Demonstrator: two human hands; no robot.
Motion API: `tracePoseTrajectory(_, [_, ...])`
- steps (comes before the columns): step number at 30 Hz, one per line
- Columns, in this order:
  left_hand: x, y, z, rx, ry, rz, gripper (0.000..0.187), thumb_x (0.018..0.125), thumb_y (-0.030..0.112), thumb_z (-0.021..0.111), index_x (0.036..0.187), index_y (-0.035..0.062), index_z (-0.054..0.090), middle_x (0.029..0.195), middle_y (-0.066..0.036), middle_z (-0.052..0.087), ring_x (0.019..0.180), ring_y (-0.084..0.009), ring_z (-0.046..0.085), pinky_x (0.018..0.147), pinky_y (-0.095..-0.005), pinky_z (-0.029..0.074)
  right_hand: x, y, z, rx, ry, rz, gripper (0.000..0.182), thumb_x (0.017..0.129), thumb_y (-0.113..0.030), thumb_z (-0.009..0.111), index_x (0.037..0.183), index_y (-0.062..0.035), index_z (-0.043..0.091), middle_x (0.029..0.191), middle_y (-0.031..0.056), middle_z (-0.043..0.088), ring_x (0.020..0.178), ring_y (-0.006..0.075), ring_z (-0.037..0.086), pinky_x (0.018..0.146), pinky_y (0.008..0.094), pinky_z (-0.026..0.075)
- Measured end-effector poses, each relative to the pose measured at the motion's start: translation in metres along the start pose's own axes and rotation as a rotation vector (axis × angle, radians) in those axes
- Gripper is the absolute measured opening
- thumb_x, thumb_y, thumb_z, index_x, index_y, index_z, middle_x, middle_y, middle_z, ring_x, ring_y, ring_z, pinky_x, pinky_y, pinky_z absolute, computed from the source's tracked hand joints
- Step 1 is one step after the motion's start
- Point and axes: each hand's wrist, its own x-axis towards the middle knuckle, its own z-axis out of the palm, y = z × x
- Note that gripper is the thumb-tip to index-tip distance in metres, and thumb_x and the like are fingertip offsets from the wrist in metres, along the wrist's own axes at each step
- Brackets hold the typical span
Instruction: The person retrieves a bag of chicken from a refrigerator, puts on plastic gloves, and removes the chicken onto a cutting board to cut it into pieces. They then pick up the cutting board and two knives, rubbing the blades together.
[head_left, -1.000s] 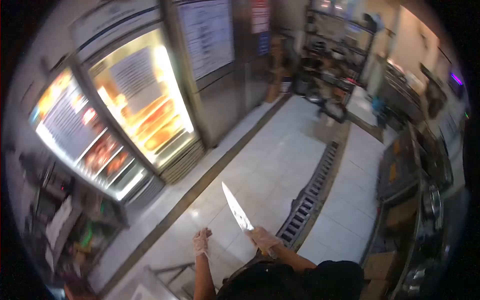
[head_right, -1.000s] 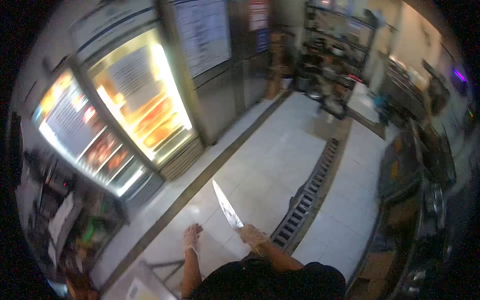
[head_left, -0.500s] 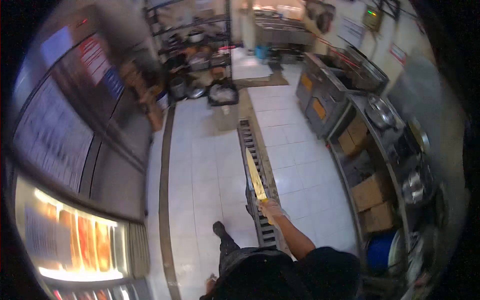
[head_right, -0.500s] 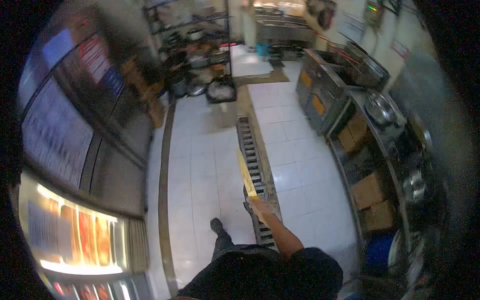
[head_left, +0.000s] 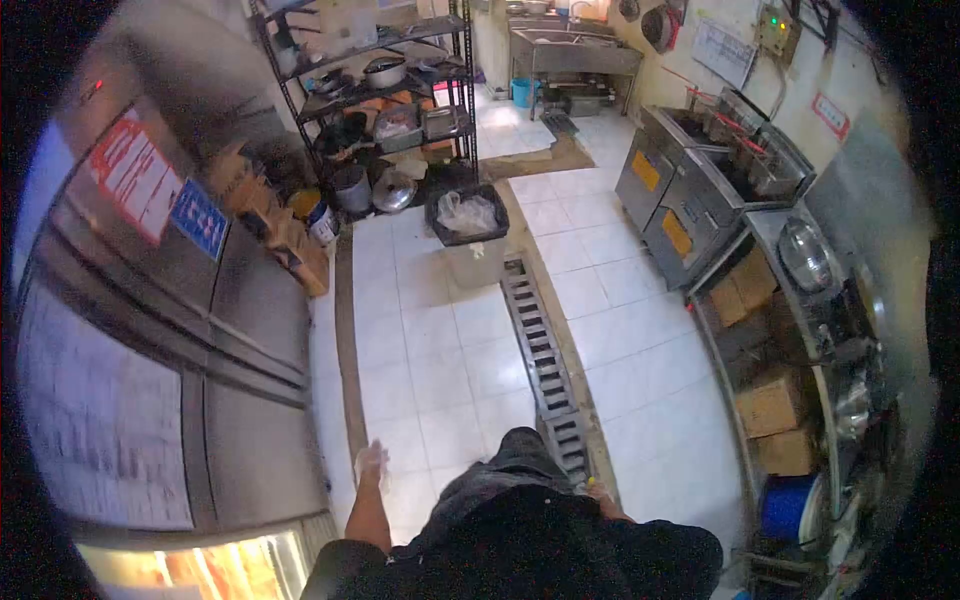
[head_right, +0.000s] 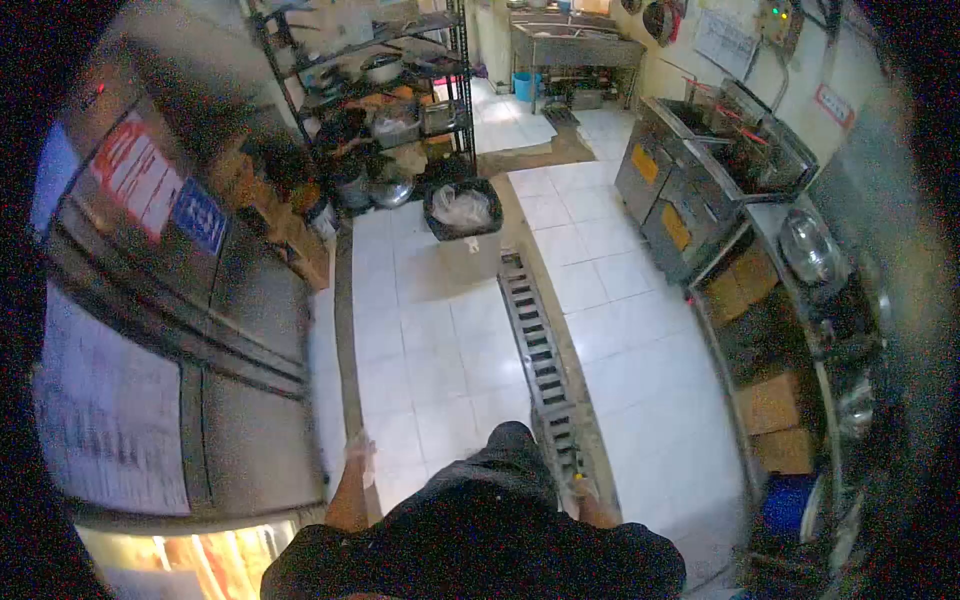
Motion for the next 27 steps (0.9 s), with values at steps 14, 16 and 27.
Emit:
tracePoseTrajectory(14, [0.259,0.302,0.278,-0.002,-0.418,0.039,0.045,0.085,0.032,0.06,0.118,0.0021,0.053,0.095,-0.01,0.065,0.075,-0.0194,0.063,0.062,-0.0323,0.049,0.482,0.0,0.012,1.292,0.36,0.465,0.016,0.081,-0.023,0.06,0.084,-0.0072,0.063,0.08,0.0091,0.059,0.065,0.0254,0.055,0.056,0.0406,0.046])
tracePoseTrajectory(16, [0.328,0.323,0.273,-0.043,-0.421,-0.006,0.047,0.088,0.037,0.052,0.12,0.003,0.052,0.096,-0.01,0.066,0.076,-0.0216,0.064,0.063,-0.0336,0.05,0.622,-0.018,-0.013,0.976,0.3,0.556,0.019,0.082,-0.025,0.06,0.084,-0.0067,0.063,0.078,0.0096,0.059,0.065,0.0259,0.055,0.056,0.0409,0.046])
tracePoseTrajectory(27, [0.555,0.669,0.44,-0.114,-0.499,0.522,0.032,0.086,0.029,0.059,0.102,0.0017,0.06,0.08,-0.004,0.063,0.066,-0.013,0.058,0.057,-0.0262,0.047,0.89,-0.164,-0.099,-0.355,0.379,0.928,0.037,0.081,-0.033,0.059,0.09,0.0022,0.058,0.082,0.023,0.062,0.08,0.0378,0.061,0.063,0.0469,0.044])
